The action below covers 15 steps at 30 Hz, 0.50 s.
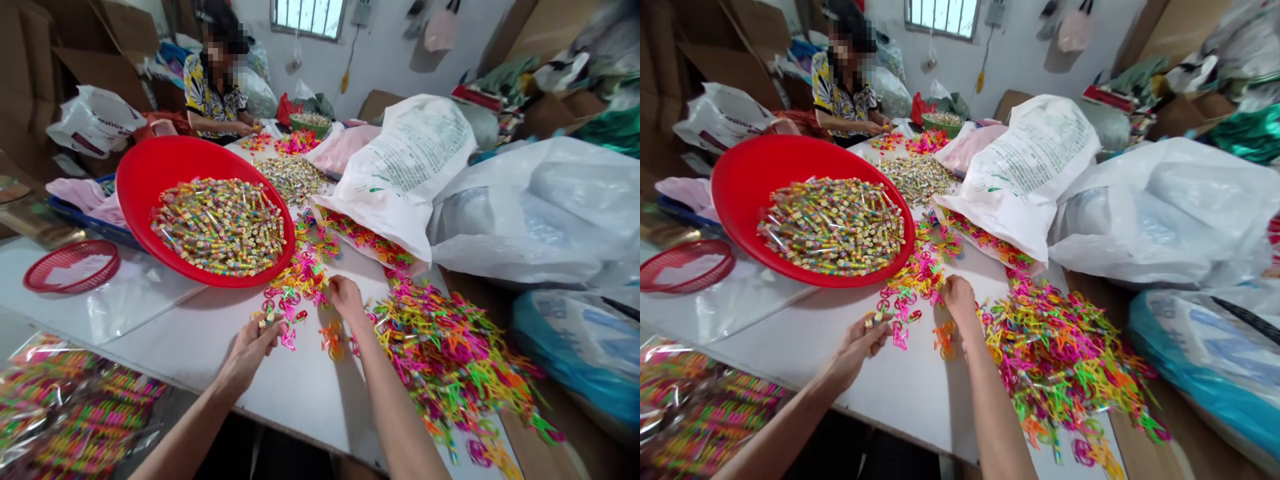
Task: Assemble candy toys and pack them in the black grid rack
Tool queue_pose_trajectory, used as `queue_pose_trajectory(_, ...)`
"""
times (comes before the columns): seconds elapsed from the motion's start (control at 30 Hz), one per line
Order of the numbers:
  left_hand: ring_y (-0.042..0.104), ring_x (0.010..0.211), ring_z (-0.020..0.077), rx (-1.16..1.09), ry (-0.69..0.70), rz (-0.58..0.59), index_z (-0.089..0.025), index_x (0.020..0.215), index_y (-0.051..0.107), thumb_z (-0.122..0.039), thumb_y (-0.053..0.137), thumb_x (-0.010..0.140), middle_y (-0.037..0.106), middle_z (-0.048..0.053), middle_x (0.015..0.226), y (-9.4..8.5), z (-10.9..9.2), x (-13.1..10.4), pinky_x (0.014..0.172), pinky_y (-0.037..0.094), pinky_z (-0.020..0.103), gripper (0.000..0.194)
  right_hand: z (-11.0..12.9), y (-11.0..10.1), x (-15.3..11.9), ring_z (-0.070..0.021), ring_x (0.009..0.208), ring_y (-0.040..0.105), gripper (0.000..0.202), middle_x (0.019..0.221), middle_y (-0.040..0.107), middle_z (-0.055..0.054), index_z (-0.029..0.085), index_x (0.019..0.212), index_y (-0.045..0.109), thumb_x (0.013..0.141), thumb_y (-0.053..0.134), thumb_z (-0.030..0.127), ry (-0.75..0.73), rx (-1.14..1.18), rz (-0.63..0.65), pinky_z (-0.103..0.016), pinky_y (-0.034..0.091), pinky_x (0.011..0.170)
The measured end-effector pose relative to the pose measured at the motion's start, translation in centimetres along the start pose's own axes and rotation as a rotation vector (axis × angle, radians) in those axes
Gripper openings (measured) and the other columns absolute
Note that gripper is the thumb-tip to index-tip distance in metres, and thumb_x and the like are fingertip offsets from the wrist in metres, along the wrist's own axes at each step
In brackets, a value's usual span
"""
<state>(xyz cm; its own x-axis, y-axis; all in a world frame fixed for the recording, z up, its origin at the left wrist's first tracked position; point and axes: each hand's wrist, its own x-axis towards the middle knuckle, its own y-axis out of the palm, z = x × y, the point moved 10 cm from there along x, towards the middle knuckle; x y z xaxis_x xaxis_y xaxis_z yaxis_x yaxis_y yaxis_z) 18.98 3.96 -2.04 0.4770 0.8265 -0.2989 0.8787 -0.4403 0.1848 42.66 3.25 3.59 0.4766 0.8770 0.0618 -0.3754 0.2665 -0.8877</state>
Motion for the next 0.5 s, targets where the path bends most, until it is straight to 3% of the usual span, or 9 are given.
queue_pose_trajectory(0.2, 0.038, 0.048, 0.0052, -0.122, -0.048, 0.155, -0.012, 0.097, 0.057, -0.040, 0.061, 0.075, 0.054, -0.001, 0.064, 4.8, -0.7, -2.8, 0.041, 0.026, 0.018, 0.036, 0.5, 0.5, -1.2, -0.0161, 0.073, 0.062, 0.025, 0.084, 0.068, -0.005, 0.017, 0.097, 0.063, 0.078, 0.049, 0.025, 0.025, 0.067, 0.007, -0.022, 0.042, 0.063)
queue_pose_trajectory(0.37, 0.030, 0.037, 0.0040, -0.027, -0.144, 0.270, -0.014, 0.107, 0.056, -0.043, 0.056, 0.078, 0.049, -0.005, 0.050, 6.4, 0.7, -5.3, 0.036, 0.019, 0.018, 0.041, 1.0, 0.8, 0.2, -0.0193, 0.076, 0.061, 0.027, 0.081, 0.067, -0.009, 0.013, 0.098, 0.060, 0.080, 0.046, 0.027, 0.051, 0.133, -0.097, -0.025, 0.040, 0.064)
queue_pose_trajectory(0.5, 0.040, 0.042, 0.0057, -0.054, -0.175, 0.271, -0.013, 0.100, 0.061, -0.046, 0.057, 0.077, 0.056, 0.000, 0.057, 6.6, 1.8, -6.2, 0.039, 0.027, 0.018, 0.040, 1.3, -0.7, 0.1, -0.0180, 0.070, 0.060, 0.023, 0.074, 0.066, -0.007, 0.015, 0.087, 0.063, 0.080, 0.046, 0.030, 0.030, 0.197, -0.137, -0.025, 0.039, 0.062)
